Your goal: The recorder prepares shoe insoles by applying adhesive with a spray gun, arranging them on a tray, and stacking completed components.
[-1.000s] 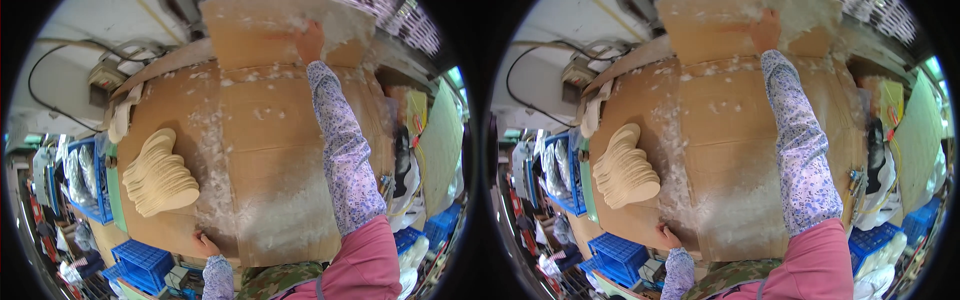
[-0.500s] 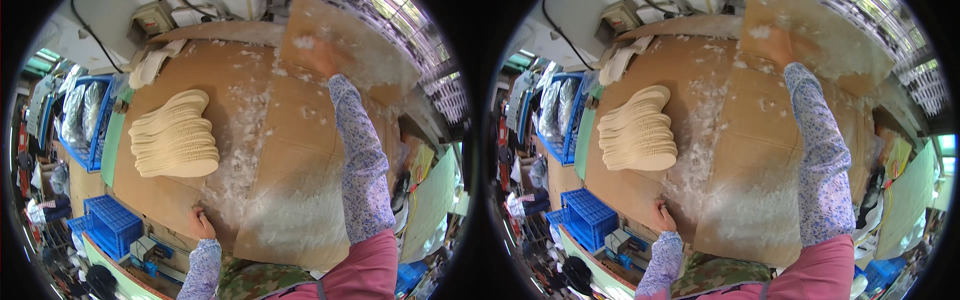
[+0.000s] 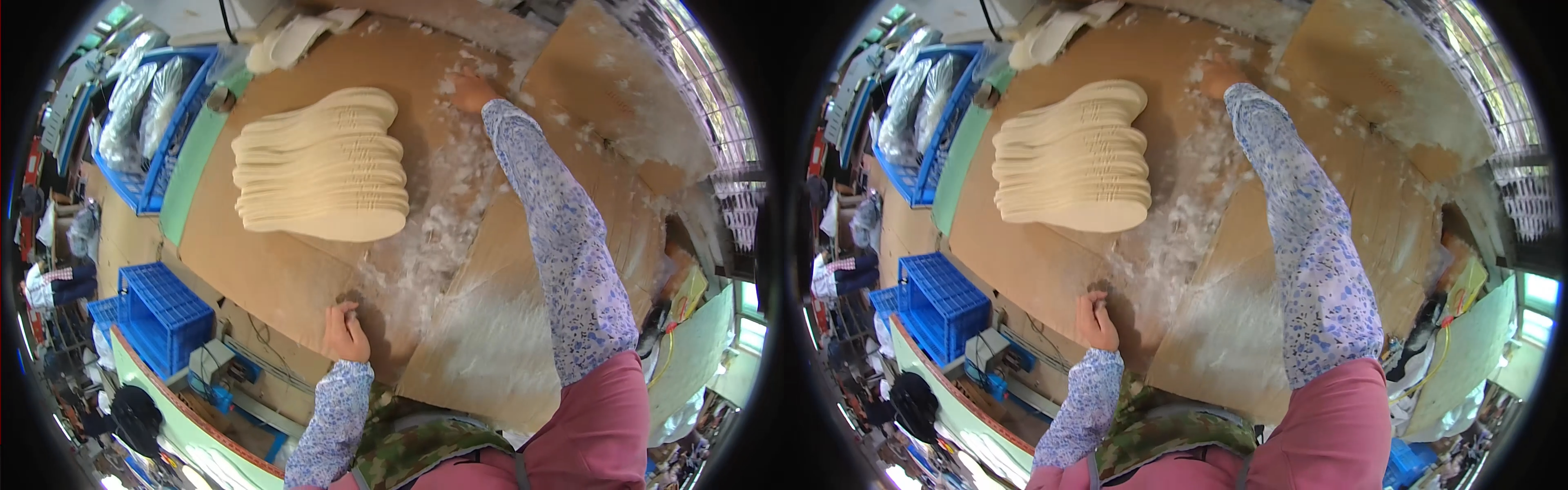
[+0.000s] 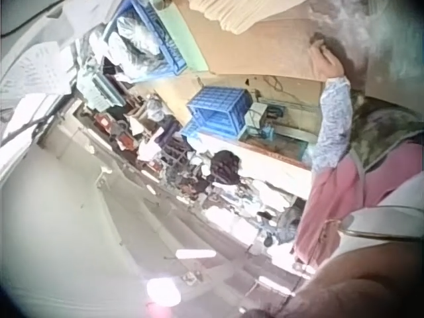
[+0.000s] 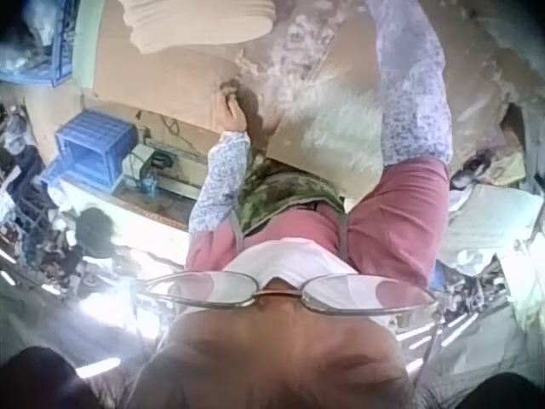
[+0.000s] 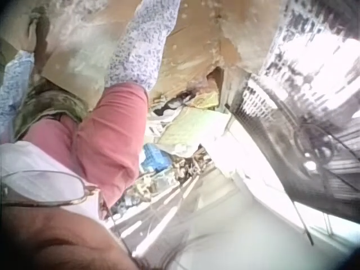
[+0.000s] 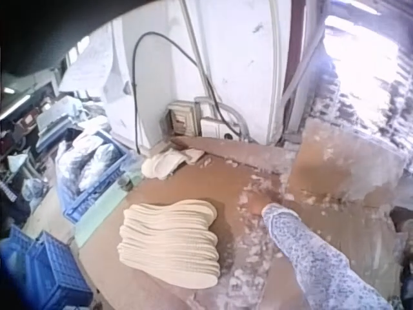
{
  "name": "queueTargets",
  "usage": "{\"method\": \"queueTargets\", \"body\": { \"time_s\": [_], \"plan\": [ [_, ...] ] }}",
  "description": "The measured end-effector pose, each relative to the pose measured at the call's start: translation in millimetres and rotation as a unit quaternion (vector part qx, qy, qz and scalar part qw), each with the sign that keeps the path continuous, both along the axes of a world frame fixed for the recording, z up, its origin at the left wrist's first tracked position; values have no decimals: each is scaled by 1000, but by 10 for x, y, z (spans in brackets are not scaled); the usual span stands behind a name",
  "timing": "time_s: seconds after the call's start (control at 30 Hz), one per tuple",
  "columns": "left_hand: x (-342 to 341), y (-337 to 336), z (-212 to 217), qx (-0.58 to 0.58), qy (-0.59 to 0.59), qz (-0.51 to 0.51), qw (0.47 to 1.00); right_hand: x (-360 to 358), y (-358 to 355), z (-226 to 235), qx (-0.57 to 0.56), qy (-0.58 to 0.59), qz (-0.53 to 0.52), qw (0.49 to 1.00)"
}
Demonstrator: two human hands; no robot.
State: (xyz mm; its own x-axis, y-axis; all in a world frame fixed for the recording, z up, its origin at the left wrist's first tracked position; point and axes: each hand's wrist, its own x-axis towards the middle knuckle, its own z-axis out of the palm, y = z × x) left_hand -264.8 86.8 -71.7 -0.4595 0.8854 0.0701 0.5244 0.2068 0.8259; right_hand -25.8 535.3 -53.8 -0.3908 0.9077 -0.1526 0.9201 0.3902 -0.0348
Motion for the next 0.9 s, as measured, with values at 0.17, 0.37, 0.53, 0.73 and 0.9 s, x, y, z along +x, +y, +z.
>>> {"method": "queueTargets", "body": {
  "time_s": [0.17,0.37,0.53,0.73,0.9],
  "plan": [
    [-129,-12,27,19,-46,-15,999,-384,-924,115,-3,-79,88,993],
    [-264,29,169,13,-151,-99,983,-548,-2212,361,-162,-43,33,985],
    [-381,119,218,14,-215,-179,960,-977,-3034,517,-195,43,9,980],
    [-680,317,213,-14,-154,-263,952,-878,-3368,354,-169,97,102,975],
    [-788,567,55,-89,-382,-196,899,-603,-2321,307,-111,83,-60,989]
  ]
}}
